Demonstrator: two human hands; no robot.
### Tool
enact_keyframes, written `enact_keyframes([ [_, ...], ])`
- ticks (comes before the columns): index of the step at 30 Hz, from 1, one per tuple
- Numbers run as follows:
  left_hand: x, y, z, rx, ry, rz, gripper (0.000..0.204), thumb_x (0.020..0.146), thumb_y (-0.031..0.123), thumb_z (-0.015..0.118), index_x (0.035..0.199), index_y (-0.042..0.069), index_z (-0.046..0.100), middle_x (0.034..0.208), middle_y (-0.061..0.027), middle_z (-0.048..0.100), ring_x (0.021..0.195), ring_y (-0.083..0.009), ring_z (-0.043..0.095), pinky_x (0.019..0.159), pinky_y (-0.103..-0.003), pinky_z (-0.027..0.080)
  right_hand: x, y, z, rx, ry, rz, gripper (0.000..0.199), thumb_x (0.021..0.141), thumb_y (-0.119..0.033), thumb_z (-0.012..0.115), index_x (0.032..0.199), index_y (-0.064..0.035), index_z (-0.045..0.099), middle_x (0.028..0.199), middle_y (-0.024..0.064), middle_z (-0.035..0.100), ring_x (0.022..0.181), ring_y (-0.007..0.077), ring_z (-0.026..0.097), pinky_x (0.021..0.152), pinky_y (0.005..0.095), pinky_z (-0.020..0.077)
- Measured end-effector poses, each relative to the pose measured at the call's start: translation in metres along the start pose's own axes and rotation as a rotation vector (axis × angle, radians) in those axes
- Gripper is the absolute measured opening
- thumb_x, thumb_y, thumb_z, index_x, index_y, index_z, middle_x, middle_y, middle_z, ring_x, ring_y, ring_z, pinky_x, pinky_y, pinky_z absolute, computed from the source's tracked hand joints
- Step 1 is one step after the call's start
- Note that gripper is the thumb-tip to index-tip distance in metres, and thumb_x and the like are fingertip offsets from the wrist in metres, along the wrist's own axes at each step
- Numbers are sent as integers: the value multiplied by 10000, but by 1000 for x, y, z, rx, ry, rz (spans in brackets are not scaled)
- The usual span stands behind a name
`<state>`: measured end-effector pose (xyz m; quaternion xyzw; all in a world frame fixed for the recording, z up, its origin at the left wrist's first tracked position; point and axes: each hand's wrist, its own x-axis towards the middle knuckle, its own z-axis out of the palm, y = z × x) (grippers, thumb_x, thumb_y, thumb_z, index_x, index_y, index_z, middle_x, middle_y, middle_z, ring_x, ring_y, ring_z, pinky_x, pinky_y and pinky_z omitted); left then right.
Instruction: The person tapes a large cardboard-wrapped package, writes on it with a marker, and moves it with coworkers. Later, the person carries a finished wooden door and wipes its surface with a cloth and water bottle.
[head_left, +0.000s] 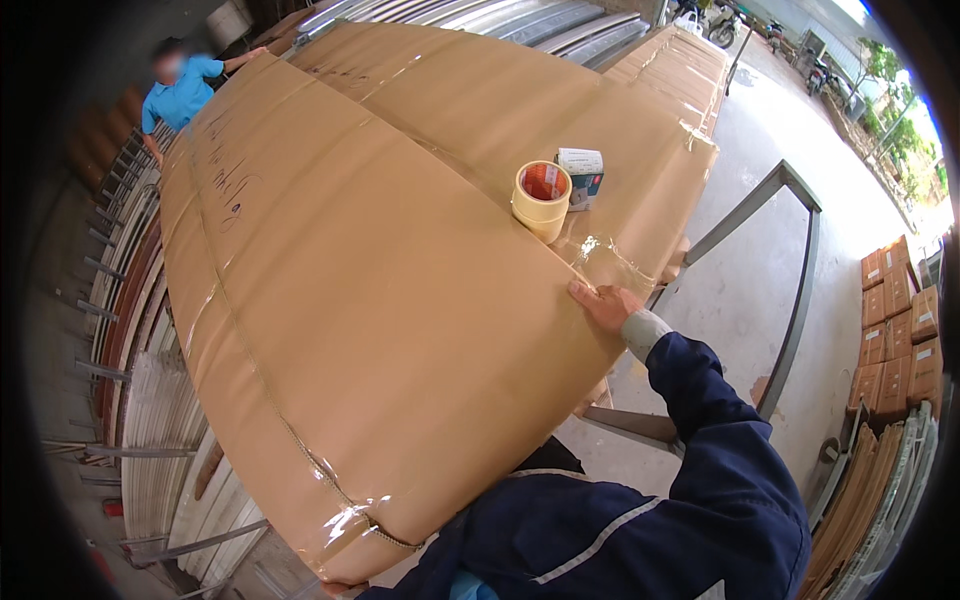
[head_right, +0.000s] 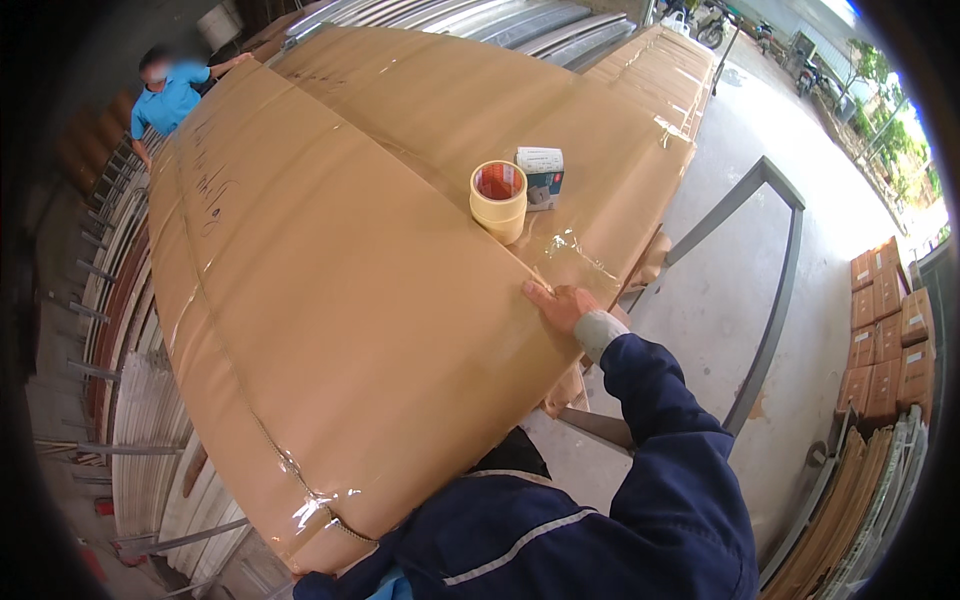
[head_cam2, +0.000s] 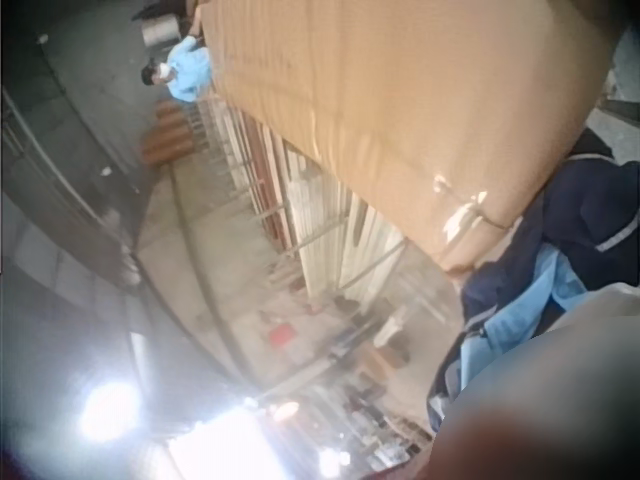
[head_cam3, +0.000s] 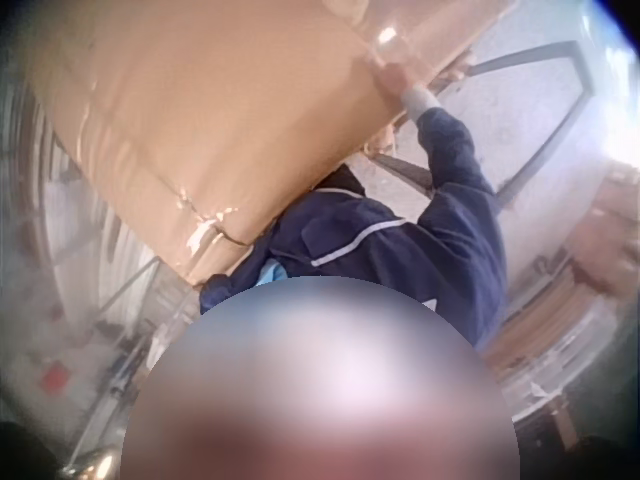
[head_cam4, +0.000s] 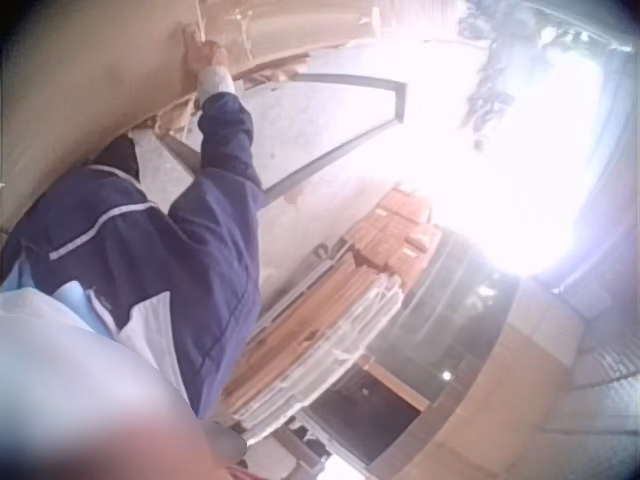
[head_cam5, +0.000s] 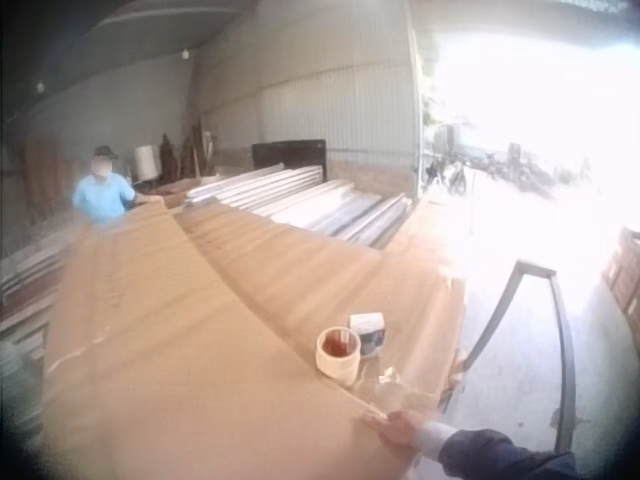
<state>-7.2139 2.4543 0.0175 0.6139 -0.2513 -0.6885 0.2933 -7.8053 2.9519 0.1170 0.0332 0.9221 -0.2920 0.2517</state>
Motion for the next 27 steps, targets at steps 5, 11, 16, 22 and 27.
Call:
enact_keyframes([
  [5,-4,18,35,43,53,4,607,995,514,349,1374,102,584,1405,-112,614,1247,-349,603,1010,-539,525,3,-26,-18,-138,-29,48,928,894,-815,489,1023,71,736,969,291,723,1010,395,714,905,469,529],
  [11,12,24,49,51,49,-10,604,998,506,348,1377,99,582,1406,-115,614,1248,-351,604,1012,-543,526,71,-61,-12,141,462,-181,911,745,-604,829,1315,51,553,1236,266,671,1168,379,660,992,435,525],
  [16,29,24,35,10,28,-17,601,1000,499,348,1379,96,581,1407,-117,615,1250,-353,605,1013,-546,527,125,-78,22,800,434,-396,965,647,-333,966,1389,18,457,1329,190,635,1256,296,617,1051,387,507],
  [22,37,18,26,-24,15,-25,598,1002,492,348,1382,93,580,1408,-120,615,1251,-355,606,1015,-550,528,86,-95,-2,544,526,-360,883,692,-247,943,1390,-7,459,1303,126,654,1180,231,657,1027,371,525],
  [27,41,15,41,-24,-2,-42,595,1005,485,347,1384,90,579,1409,-122,615,1252,-357,607,1017,-554,529,14,-139,-17,600,509,-759,891,725,-215,928,1441,-15,437,1344,114,636,1195,213,649,1025,350,530],
])
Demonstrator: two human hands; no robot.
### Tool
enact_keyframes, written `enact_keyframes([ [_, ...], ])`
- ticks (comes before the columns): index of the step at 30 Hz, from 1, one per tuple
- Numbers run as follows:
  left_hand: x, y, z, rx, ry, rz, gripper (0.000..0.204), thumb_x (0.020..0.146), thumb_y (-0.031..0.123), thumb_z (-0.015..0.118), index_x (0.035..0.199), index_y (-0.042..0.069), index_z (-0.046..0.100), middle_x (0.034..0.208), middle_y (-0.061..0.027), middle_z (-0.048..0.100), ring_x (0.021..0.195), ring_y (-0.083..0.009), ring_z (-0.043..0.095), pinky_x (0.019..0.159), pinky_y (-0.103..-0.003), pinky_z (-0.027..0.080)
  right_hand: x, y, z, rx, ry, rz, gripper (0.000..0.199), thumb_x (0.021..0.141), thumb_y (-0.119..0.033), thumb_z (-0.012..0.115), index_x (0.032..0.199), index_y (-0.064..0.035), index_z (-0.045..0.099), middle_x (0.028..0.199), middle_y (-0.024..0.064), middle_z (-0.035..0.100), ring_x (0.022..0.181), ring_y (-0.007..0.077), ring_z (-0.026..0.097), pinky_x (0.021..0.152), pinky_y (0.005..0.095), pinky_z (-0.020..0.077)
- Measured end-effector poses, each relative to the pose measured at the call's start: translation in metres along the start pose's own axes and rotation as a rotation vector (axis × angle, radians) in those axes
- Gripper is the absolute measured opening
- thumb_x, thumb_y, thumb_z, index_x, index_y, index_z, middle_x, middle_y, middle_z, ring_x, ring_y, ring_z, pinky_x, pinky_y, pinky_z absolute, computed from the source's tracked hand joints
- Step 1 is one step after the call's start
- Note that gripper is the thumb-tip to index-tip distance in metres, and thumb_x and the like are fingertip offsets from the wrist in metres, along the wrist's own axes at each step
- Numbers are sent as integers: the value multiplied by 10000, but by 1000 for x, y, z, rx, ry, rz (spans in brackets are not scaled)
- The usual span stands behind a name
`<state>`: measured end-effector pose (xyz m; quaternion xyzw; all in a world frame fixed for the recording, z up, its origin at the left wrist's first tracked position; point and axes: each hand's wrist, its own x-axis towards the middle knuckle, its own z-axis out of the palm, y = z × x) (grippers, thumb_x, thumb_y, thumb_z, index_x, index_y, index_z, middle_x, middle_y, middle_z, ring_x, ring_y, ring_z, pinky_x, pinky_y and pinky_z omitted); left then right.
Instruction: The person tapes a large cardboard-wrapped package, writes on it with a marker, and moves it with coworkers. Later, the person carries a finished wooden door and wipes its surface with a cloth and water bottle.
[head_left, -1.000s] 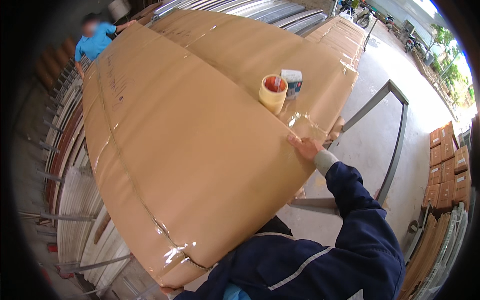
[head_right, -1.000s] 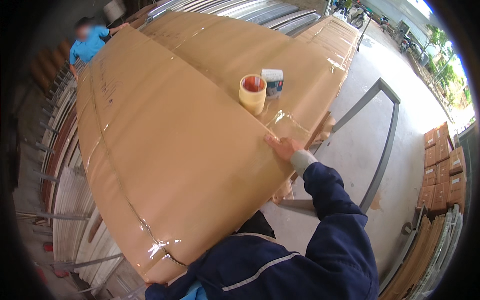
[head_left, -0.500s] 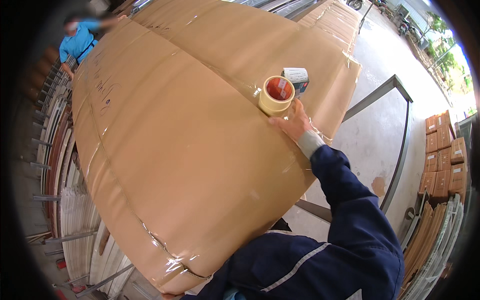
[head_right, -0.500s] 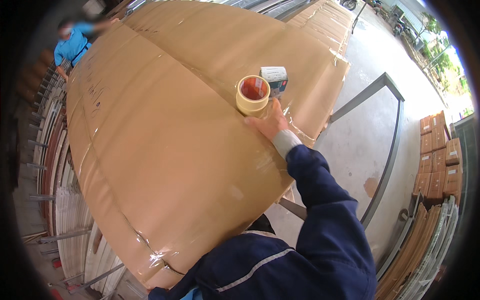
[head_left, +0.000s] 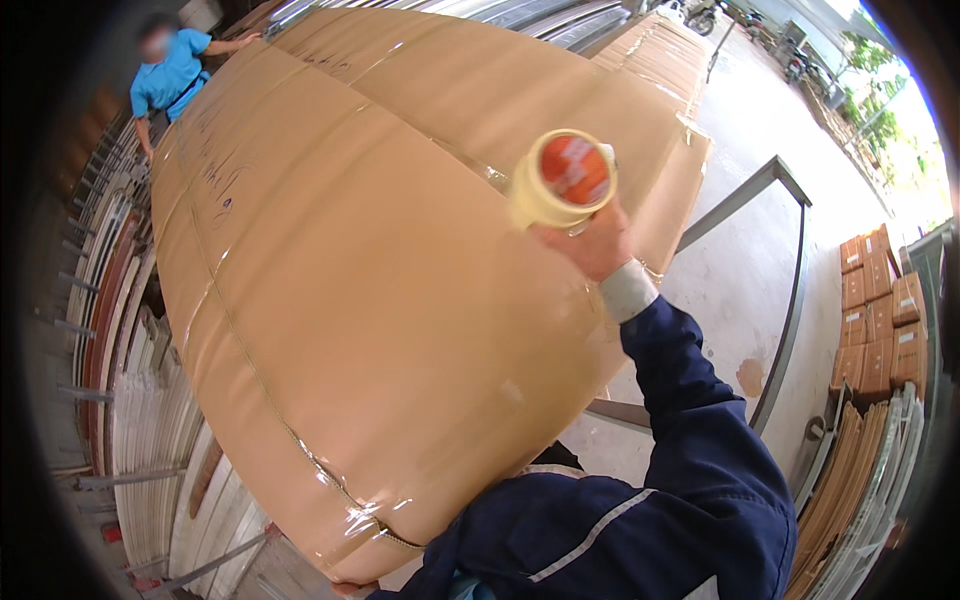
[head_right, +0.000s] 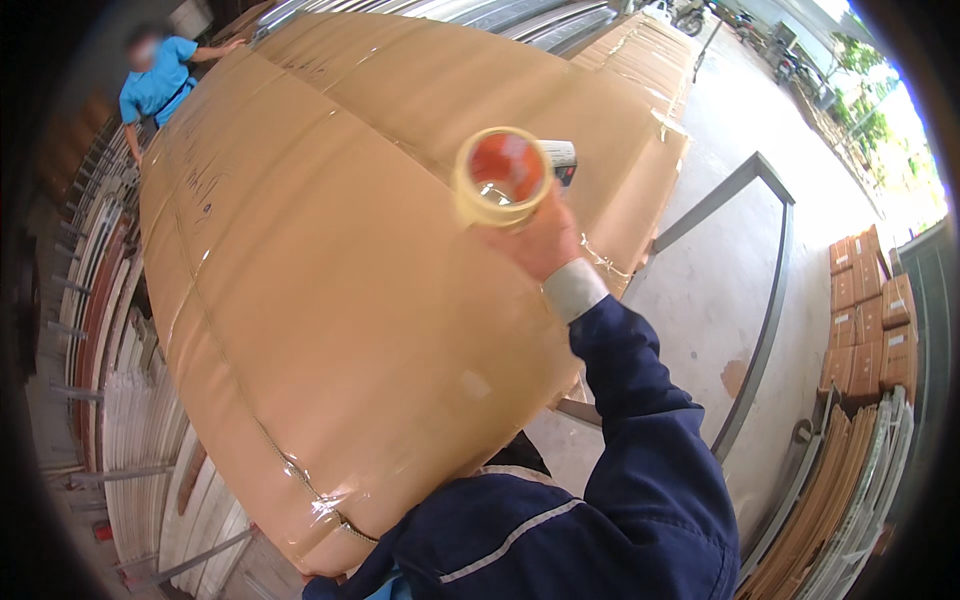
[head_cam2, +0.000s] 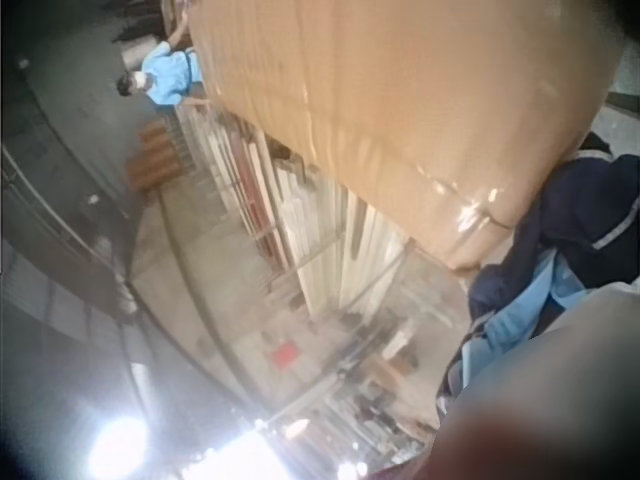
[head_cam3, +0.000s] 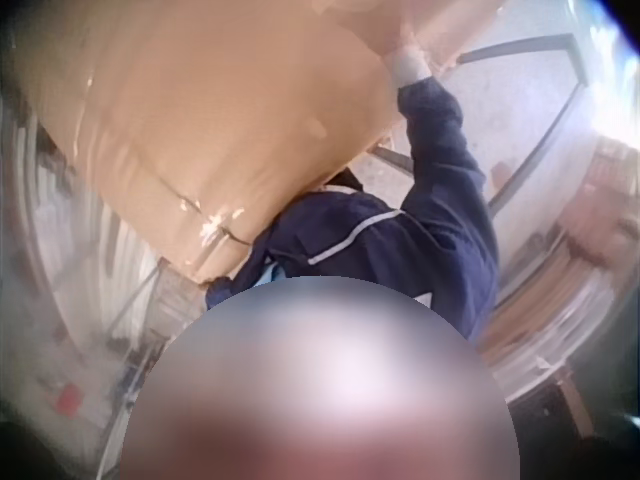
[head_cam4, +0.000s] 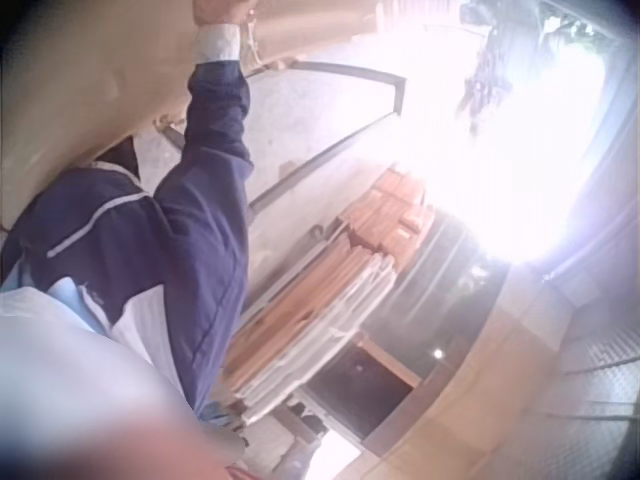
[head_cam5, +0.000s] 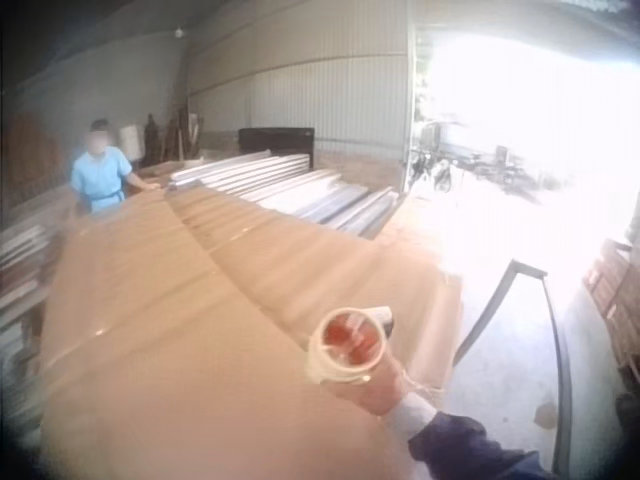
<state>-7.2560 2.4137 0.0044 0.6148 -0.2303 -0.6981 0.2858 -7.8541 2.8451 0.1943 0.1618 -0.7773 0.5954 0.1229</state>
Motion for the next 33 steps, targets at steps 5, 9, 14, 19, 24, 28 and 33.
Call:
enact_keyframes([
  [5,0,1,14,17,-11,-9,593,1007,479,347,1386,87,578,1410,-124,615,1253,-358,608,1018,-557,530,-55,-33,76,49,-370,193,982,691,-368,928,1469,-35,430,1384,169,616,1283,283,612,1076,403,497],
  [9,-3,0,15,12,-5,-14,591,1009,474,347,1388,85,577,1411,-126,615,1254,-360,609,1020,-560,531,-68,-20,75,-129,-686,134,1089,693,-398,925,1549,-39,355,1469,195,538,1369,316,535,1126,407,453],
  [14,-3,-2,6,-10,1,-6,588,1011,468,346,1391,82,576,1412,-128,616,1255,-362,610,1021,-563,532,33,49,-12,-277,-216,249,1122,685,-443,920,1556,-25,349,1454,214,490,1330,368,545,1050,450,509],
  [19,-7,-1,-16,-45,-31,21,585,1013,461,346,1393,79,575,1413,-130,616,1256,-363,611,1023,-567,533,111,117,-28,-852,234,438,1159,659,-542,865,1575,-54,349,1416,251,513,1299,410,567,1061,447,504],
  [24,-12,-2,-30,-107,-102,72,583,1015,455,346,1395,76,574,1414,-133,616,1257,-365,612,1024,-570,534,120,70,-14,-669,72,219,1080,665,-492,845,1562,-86,400,1407,249,518,1246,382,610,1038,430,525],
  [28,-4,1,-33,-153,-34,3,580,1015,455,352,1396,78,574,1412,-130,618,1254,-364,615,1018,-574,537,126,4,42,-279,-183,-2,1018,661,-428,819,1534,-60,447,1395,248,525,1222,395,615,1025,423,535],
  [33,11,2,-50,-160,-153,4,589,1014,475,364,1408,88,570,1417,-129,613,1261,-362,609,1011,-585,537,98,-26,134,-469,-497,-3,1124,645,-466,861,1575,-62,376,1416,298,516,1300,407,571,1077,428,497],
])
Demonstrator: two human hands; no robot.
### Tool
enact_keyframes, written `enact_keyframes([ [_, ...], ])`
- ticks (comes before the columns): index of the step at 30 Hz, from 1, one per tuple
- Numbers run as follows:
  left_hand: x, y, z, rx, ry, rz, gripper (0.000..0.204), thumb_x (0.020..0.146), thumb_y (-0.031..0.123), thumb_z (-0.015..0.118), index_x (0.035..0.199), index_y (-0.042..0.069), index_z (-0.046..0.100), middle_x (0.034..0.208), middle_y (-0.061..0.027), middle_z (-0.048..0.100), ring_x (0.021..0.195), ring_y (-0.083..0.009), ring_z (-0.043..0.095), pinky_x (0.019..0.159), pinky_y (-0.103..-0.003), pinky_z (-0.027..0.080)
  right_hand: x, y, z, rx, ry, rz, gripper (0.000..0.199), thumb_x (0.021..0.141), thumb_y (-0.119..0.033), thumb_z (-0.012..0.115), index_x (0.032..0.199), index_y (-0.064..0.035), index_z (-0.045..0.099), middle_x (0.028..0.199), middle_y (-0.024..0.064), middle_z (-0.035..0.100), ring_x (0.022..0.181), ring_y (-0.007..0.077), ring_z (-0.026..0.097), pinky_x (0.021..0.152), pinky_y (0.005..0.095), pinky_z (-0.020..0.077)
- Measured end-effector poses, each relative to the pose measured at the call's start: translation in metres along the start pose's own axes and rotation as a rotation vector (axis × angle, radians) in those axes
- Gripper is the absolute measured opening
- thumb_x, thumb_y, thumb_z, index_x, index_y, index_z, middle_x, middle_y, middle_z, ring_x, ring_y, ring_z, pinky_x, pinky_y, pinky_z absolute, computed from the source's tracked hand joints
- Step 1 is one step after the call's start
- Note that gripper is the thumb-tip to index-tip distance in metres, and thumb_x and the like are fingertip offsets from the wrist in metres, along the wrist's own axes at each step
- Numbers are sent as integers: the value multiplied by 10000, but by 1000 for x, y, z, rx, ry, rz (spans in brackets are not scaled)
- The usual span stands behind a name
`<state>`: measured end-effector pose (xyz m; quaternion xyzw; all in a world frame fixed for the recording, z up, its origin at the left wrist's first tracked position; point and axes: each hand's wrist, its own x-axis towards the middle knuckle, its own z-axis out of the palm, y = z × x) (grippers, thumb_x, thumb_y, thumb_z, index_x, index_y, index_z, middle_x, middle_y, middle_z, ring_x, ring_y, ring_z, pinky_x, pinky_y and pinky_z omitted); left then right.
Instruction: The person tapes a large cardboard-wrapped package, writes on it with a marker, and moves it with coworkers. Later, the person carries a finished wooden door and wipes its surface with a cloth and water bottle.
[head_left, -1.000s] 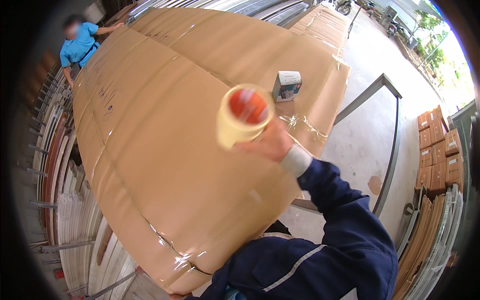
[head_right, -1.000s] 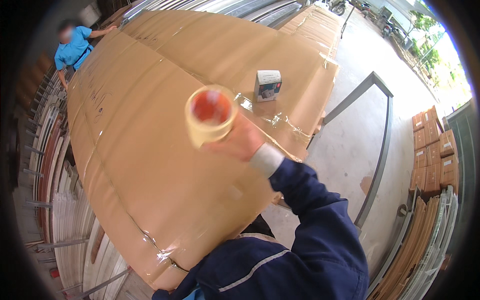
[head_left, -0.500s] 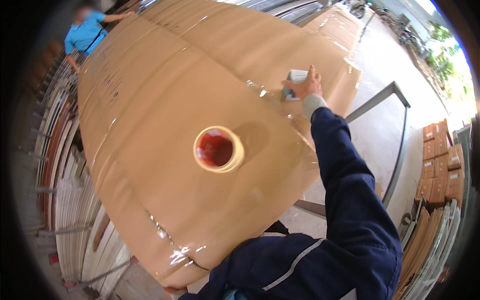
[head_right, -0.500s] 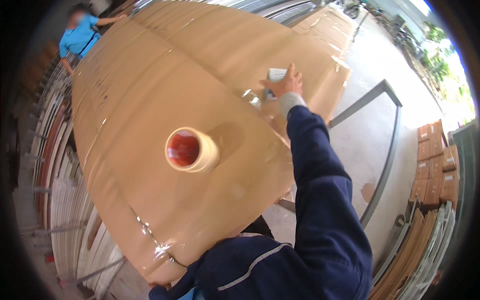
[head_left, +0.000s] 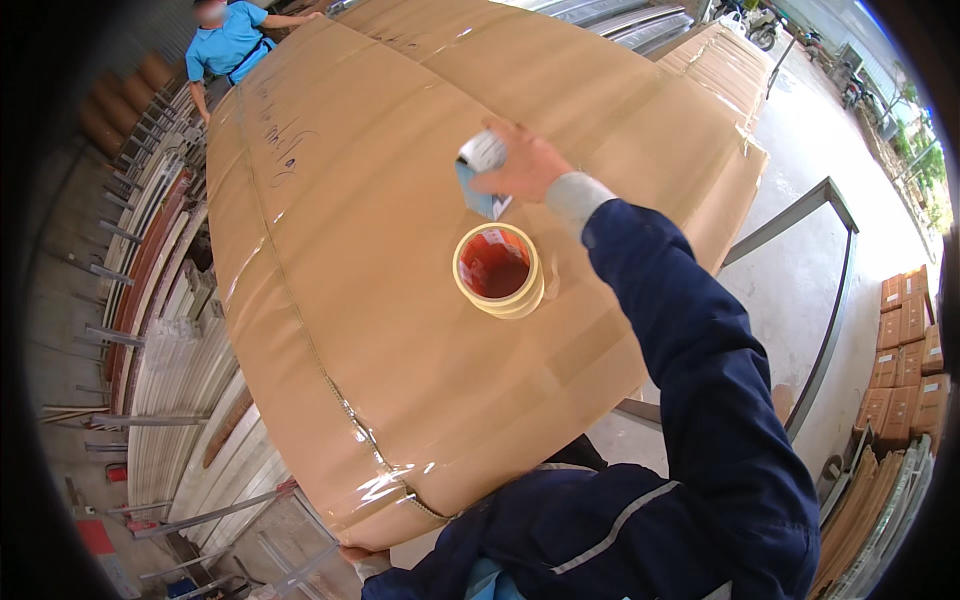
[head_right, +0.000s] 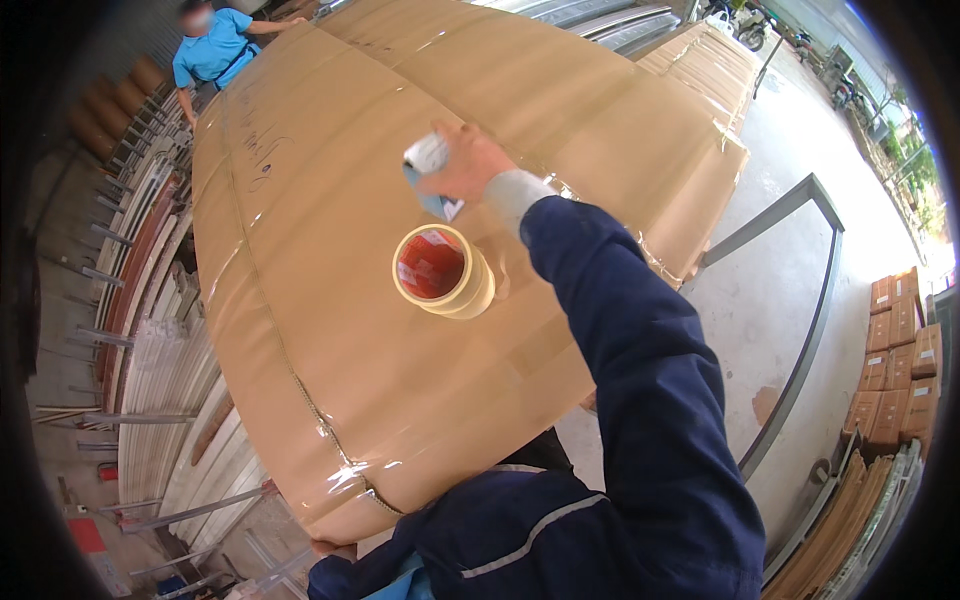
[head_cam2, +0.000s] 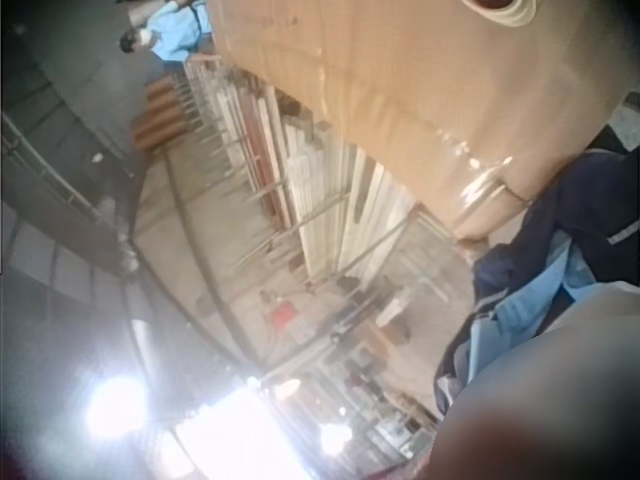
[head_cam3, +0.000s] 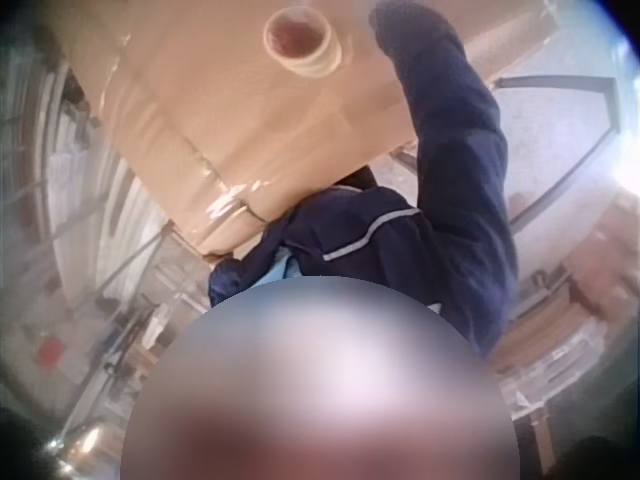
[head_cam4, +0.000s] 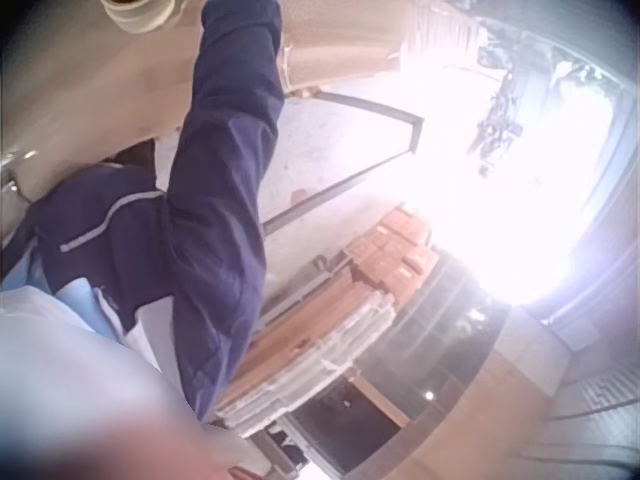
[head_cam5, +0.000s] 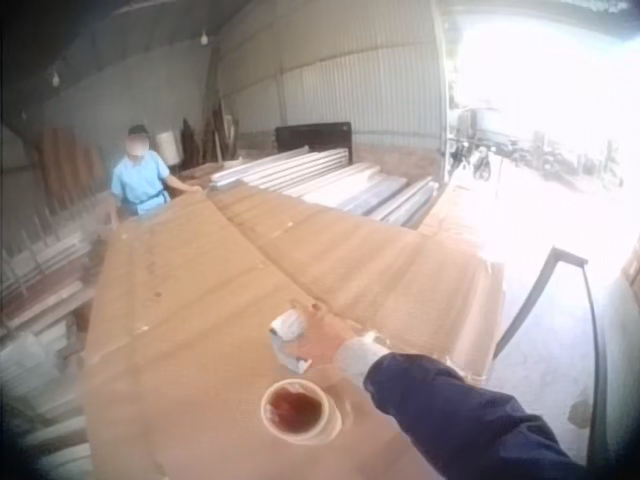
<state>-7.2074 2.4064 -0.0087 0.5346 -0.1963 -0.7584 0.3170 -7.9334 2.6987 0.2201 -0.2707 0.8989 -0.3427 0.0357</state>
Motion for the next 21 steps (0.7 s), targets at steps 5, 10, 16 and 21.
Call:
enact_keyframes([
  [5,5,-2,-19,22,4,-15,609,1010,530,385,1434,131,562,1432,-110,605,1279,-354,596,1005,-595,537,-74,8,-7,520,451,135,1052,807,-499,828,1603,-62,297,1476,277,503,1340,386,549,1091,419,463],
  [10,4,3,-15,9,34,-137,607,995,561,432,1433,164,571,1432,-84,612,1284,-338,597,1028,-585,521,-299,8,19,393,1132,358,438,1011,-197,688,1331,39,504,1195,77,561,1071,149,529,946,289,439],
  [16,-10,9,3,-5,44,-121,597,990,552,449,1422,162,580,1438,-86,608,1285,-341,597,1030,-582,518,-400,-15,139,1406,596,920,621,979,-405,713,1414,-24,487,1352,120,592,1212,241,595,1002,417,503],
  [21,-24,16,17,-22,45,-103,588,985,545,464,1412,160,588,1442,-87,605,1285,-344,596,1032,-579,516,-374,-30,175,1872,628,864,587,962,-392,723,1407,-58,536,1353,116,628,1229,285,614,1036,462,511],
])
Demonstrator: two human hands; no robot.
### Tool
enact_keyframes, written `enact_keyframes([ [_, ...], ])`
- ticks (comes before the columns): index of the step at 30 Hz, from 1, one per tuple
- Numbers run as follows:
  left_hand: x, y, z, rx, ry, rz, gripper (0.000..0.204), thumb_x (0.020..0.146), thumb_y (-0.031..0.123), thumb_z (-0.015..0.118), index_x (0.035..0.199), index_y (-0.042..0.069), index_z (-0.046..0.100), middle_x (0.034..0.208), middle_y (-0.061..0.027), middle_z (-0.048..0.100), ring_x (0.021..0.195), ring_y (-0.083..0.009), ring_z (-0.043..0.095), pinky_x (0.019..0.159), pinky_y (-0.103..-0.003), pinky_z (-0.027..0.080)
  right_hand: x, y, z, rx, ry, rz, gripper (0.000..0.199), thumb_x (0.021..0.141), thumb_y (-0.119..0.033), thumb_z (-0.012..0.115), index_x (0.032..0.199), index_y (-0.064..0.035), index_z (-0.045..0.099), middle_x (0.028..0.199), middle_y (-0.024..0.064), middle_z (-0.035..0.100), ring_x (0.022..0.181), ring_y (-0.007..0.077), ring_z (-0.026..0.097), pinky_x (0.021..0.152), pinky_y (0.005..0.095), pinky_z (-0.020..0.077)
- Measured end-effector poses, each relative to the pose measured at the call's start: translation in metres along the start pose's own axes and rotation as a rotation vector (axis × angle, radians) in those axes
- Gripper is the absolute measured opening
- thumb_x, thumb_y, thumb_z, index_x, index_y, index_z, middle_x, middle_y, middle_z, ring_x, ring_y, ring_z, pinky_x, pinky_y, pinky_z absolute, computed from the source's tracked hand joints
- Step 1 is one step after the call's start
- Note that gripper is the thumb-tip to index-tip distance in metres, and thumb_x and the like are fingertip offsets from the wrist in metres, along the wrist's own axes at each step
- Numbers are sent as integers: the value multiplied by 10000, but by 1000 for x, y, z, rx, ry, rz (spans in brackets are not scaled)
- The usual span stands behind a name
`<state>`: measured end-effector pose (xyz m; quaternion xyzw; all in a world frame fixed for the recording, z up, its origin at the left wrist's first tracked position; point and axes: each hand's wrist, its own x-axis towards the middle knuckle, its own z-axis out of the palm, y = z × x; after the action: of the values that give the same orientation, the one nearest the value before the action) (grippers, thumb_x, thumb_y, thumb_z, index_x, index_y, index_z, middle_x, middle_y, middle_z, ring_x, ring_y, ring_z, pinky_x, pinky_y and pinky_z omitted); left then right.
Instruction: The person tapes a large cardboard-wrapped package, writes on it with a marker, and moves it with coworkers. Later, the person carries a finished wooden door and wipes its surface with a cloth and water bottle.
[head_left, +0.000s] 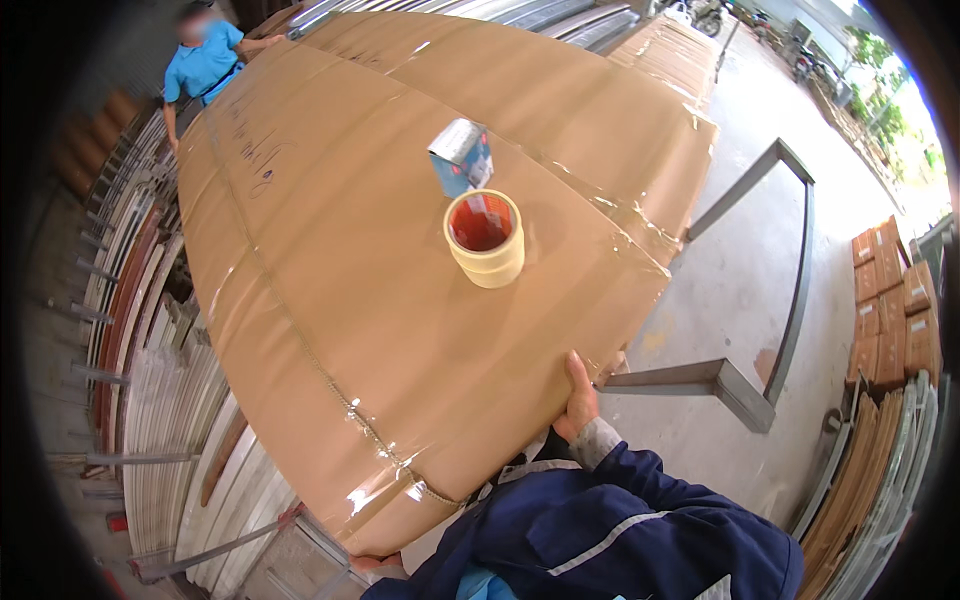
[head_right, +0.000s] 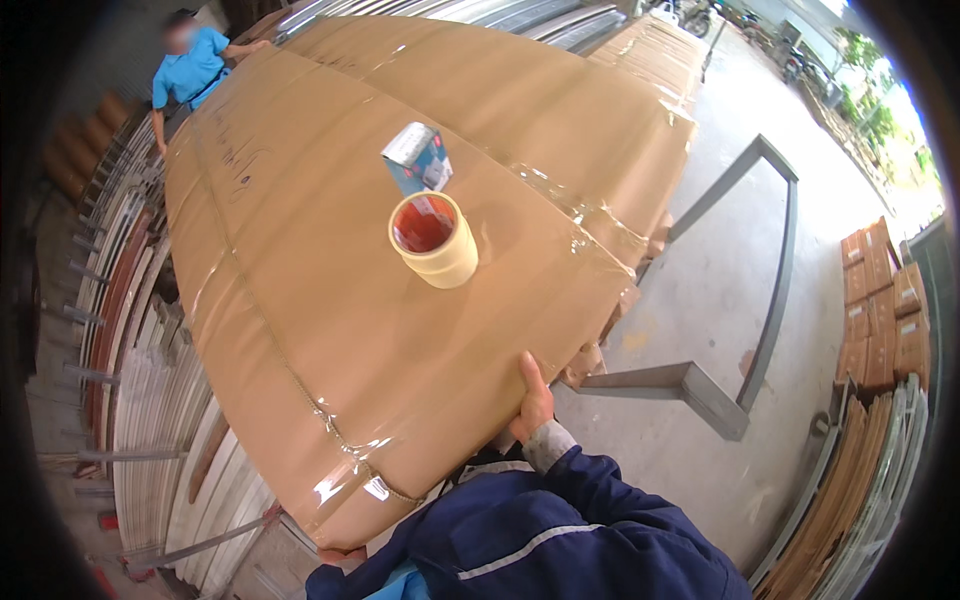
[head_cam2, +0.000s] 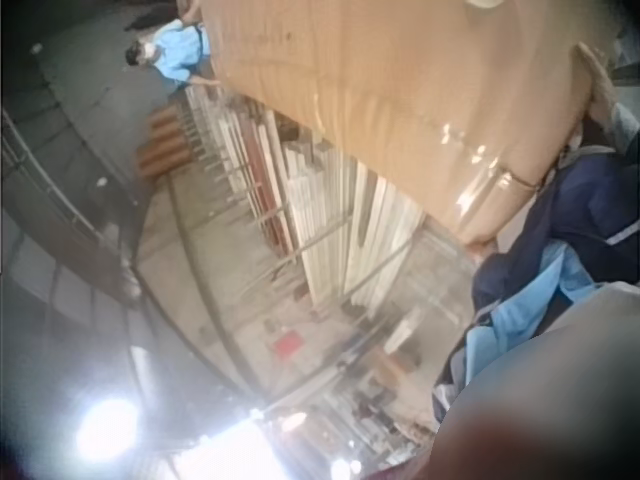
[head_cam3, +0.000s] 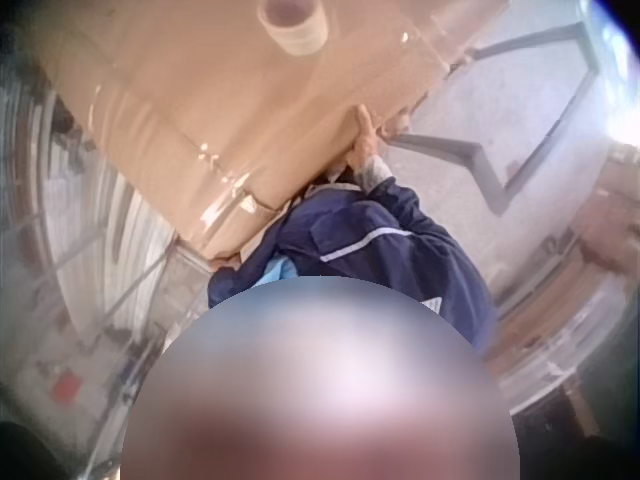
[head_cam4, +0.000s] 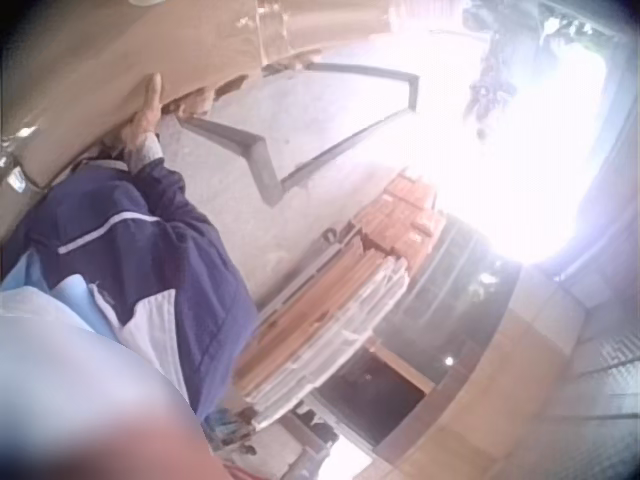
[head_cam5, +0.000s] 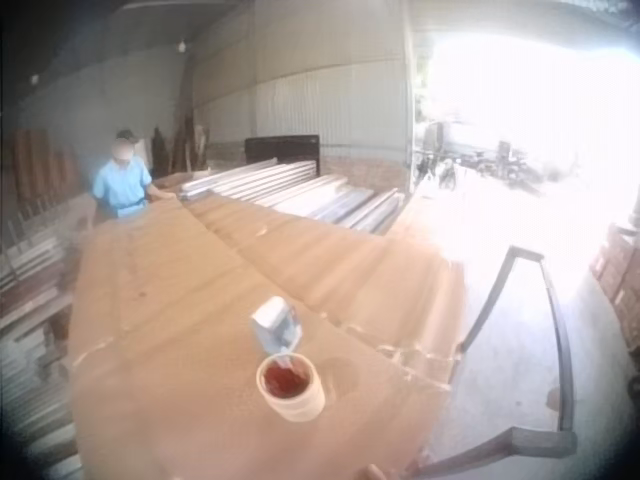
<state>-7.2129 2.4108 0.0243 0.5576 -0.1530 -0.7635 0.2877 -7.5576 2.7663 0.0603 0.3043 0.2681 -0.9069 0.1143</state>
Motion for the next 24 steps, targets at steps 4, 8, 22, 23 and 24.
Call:
enact_keyframes([
  [4,-21,17,9,132,17,25,492,1039,440,441,1411,152,582,1405,-75,641,1256,-304,631,1033,-529,535,-10,-9,9,-5,37,25,532,969,-364,703,1388,-71,559,1342,106,640,1226,288,617,1058,474,500],
  [8,-50,26,19,92,90,130,492,1028,406,504,1389,79,582,1350,-91,663,1209,-280,651,994,-488,552,-19,-25,24,-51,40,22,490,977,-367,681,1356,-72,582,1336,105,646,1229,296,612,1057,474,498],
  [22,-121,-95,131,301,-98,198,516,1029,402,536,1384,28,567,1336,-109,658,1199,-261,650,987,-467,548,58,-249,57,-126,-103,-17,481,998,-350,632,1376,-65,545,1320,135,638,1217,322,615,1048,509,507],
  [23,-122,-116,144,350,-127,173,518,1029,401,539,1384,25,566,1335,-110,658,1198,-259,650,986,-466,547,73,-273,57,-133,-128,-72,477,999,-334,632,1379,-59,542,1312,136,643,1207,315,624,1039,498,517],
  [24,-122,-139,155,404,-160,144,520,1029,401,541,1383,21,565,1334,-111,658,1198,-258,650,986,-464,547,89,-298,56,-145,-120,-88,474,995,-313,638,1377,-50,543,1303,140,646,1199,310,629,1033,491,524],
])
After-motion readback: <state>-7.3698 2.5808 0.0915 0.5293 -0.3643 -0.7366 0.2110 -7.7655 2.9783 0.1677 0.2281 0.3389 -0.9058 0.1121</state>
